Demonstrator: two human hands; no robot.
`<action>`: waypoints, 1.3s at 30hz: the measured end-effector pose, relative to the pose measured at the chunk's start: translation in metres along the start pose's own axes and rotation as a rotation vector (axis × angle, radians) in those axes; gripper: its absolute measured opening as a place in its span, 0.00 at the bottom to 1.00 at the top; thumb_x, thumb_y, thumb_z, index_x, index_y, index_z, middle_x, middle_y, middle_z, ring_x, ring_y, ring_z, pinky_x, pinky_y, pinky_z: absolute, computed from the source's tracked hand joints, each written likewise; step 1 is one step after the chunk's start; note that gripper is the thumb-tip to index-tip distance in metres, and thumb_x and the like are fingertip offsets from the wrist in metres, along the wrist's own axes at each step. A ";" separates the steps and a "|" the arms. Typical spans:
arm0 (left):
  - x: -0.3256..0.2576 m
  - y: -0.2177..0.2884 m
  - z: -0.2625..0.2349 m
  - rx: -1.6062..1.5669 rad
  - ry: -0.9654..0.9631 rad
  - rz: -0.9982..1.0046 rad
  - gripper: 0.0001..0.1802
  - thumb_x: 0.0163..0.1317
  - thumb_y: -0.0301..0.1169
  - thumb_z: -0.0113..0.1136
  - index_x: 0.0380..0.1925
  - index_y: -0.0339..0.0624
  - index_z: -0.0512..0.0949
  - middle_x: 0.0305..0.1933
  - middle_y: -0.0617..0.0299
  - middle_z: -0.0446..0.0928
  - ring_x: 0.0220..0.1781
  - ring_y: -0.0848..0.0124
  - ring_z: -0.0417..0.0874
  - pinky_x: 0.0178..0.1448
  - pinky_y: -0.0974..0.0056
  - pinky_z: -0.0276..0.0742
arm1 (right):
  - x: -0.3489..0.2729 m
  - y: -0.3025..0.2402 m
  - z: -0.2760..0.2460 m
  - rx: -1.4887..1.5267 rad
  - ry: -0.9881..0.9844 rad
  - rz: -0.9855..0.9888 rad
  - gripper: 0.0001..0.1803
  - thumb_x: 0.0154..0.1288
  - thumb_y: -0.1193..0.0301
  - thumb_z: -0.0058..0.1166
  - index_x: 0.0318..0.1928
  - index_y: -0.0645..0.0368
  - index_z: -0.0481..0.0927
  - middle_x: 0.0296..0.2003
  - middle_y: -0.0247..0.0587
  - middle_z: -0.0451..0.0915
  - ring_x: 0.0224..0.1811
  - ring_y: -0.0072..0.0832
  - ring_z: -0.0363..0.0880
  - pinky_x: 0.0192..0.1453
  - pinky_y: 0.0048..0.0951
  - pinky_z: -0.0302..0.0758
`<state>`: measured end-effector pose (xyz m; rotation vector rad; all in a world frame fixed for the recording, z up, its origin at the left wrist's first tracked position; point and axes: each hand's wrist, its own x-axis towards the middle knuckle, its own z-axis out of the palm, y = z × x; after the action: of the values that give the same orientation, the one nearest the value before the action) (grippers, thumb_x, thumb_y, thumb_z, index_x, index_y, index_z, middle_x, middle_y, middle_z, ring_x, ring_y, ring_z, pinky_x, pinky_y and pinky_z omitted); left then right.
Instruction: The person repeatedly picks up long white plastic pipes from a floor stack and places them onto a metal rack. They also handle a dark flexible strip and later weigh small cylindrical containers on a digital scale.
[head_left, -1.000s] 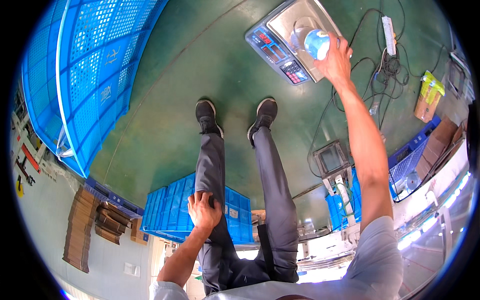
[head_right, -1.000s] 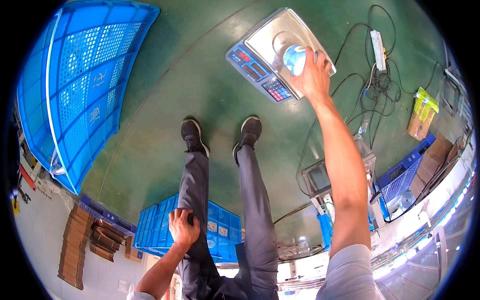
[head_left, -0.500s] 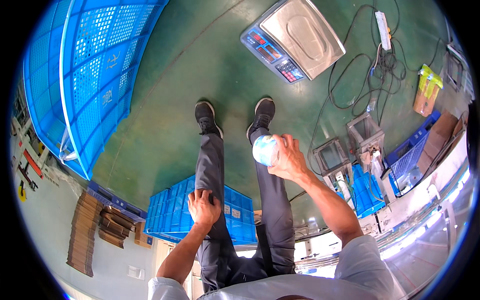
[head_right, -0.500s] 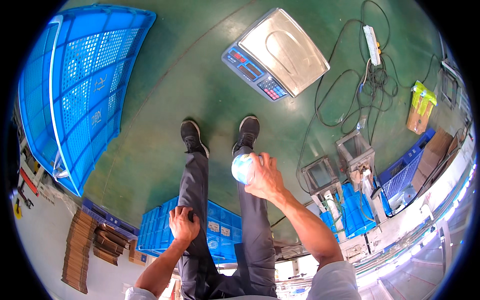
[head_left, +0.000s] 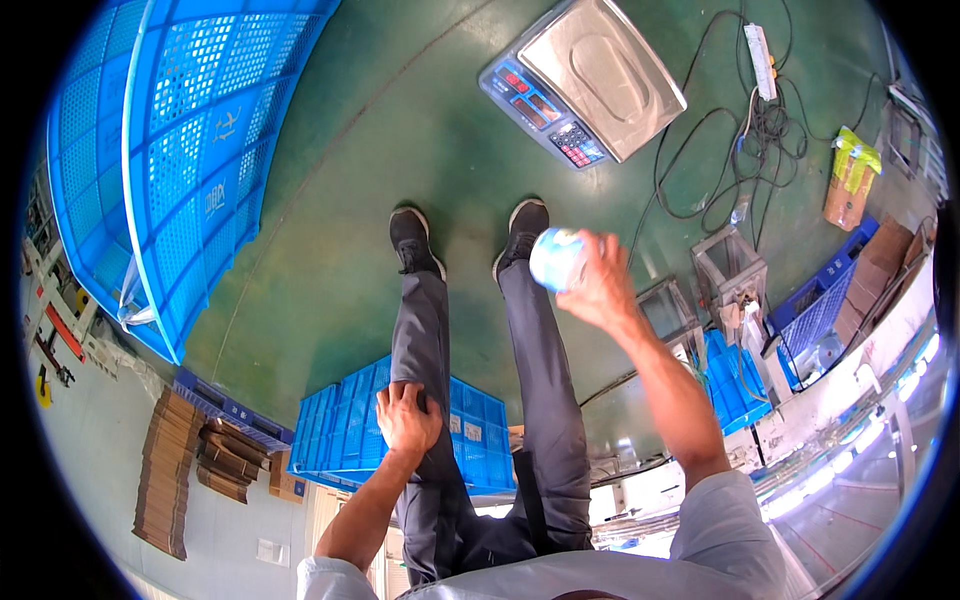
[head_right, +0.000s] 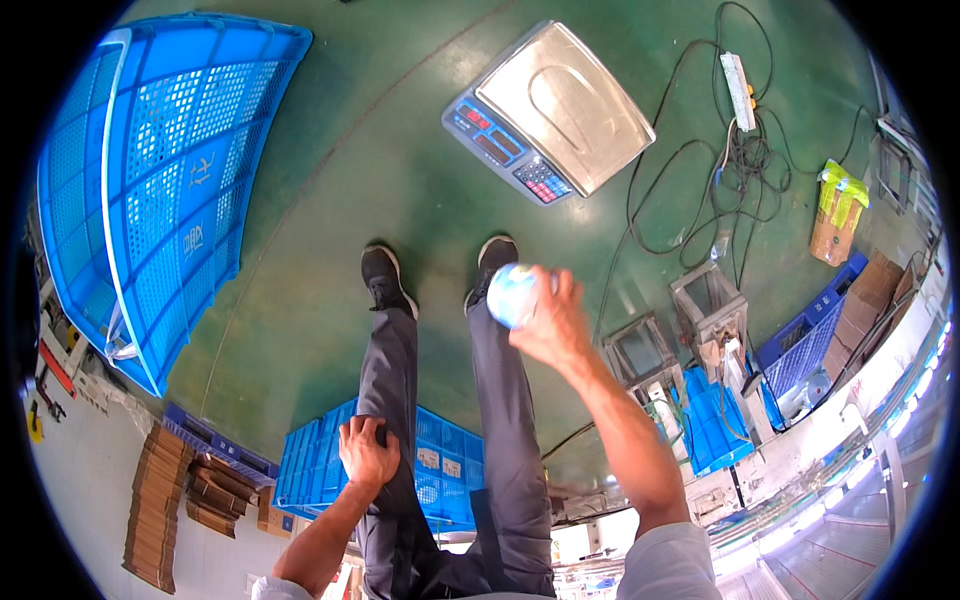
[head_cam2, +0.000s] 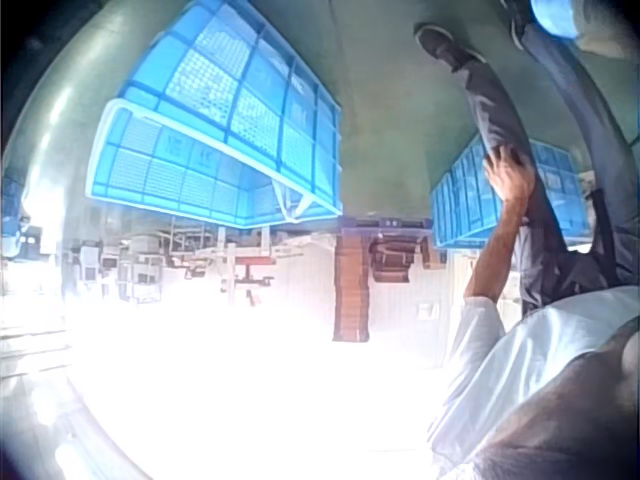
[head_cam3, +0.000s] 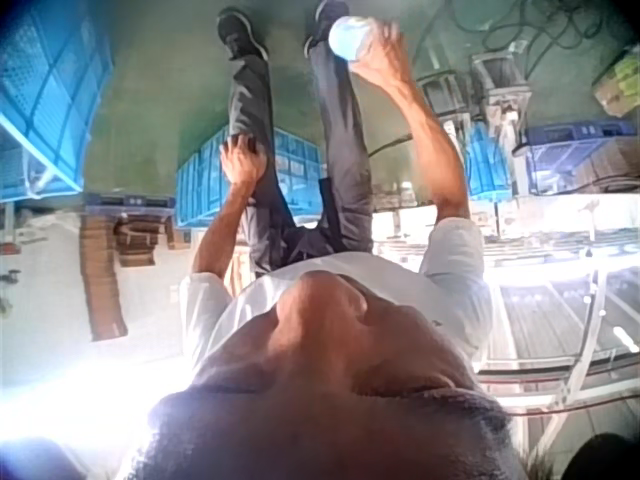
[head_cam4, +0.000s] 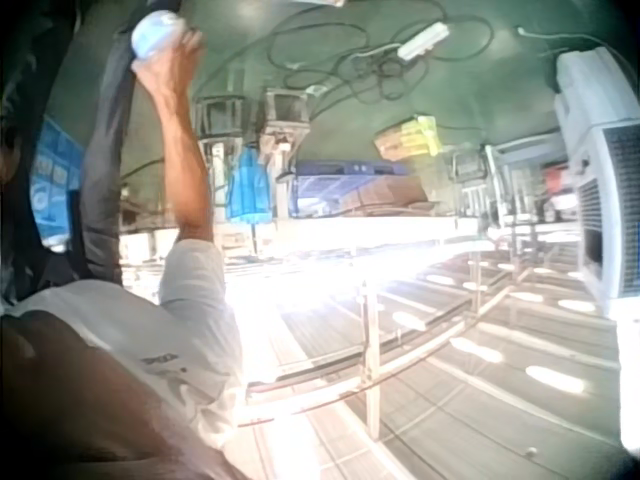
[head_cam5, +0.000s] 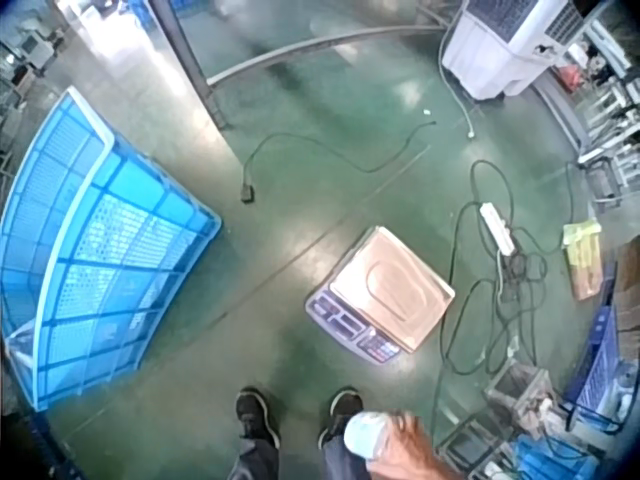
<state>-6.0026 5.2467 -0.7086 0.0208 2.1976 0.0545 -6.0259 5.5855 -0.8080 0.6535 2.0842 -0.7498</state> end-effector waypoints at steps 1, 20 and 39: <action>0.000 0.000 -0.001 0.001 -0.003 -0.006 0.13 0.45 0.31 0.62 0.34 0.45 0.79 0.43 0.55 0.74 0.51 0.53 0.72 0.55 0.53 0.70 | 0.013 0.003 -0.011 -0.015 0.079 -0.002 0.49 0.33 0.67 0.69 0.61 0.51 0.59 0.55 0.51 0.61 0.57 0.55 0.63 0.55 0.51 0.73; 0.001 0.004 -0.005 0.009 -0.008 0.013 0.13 0.45 0.30 0.62 0.34 0.44 0.78 0.41 0.54 0.74 0.49 0.51 0.72 0.53 0.51 0.71 | 0.157 0.027 -0.082 -0.249 0.716 -0.150 0.48 0.47 0.66 0.66 0.67 0.59 0.55 0.67 0.57 0.53 0.65 0.57 0.58 0.62 0.51 0.67; 0.004 0.001 -0.007 0.019 -0.065 -0.010 0.14 0.46 0.33 0.61 0.35 0.44 0.80 0.45 0.55 0.74 0.52 0.53 0.71 0.56 0.51 0.69 | -0.040 0.062 0.079 0.066 -0.244 0.146 0.33 0.56 0.61 0.58 0.60 0.61 0.66 0.56 0.50 0.69 0.54 0.48 0.73 0.56 0.43 0.74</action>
<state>-6.0105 5.2473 -0.7081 0.0224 2.1333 0.0270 -5.9226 5.5656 -0.8319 0.7054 1.7762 -0.7770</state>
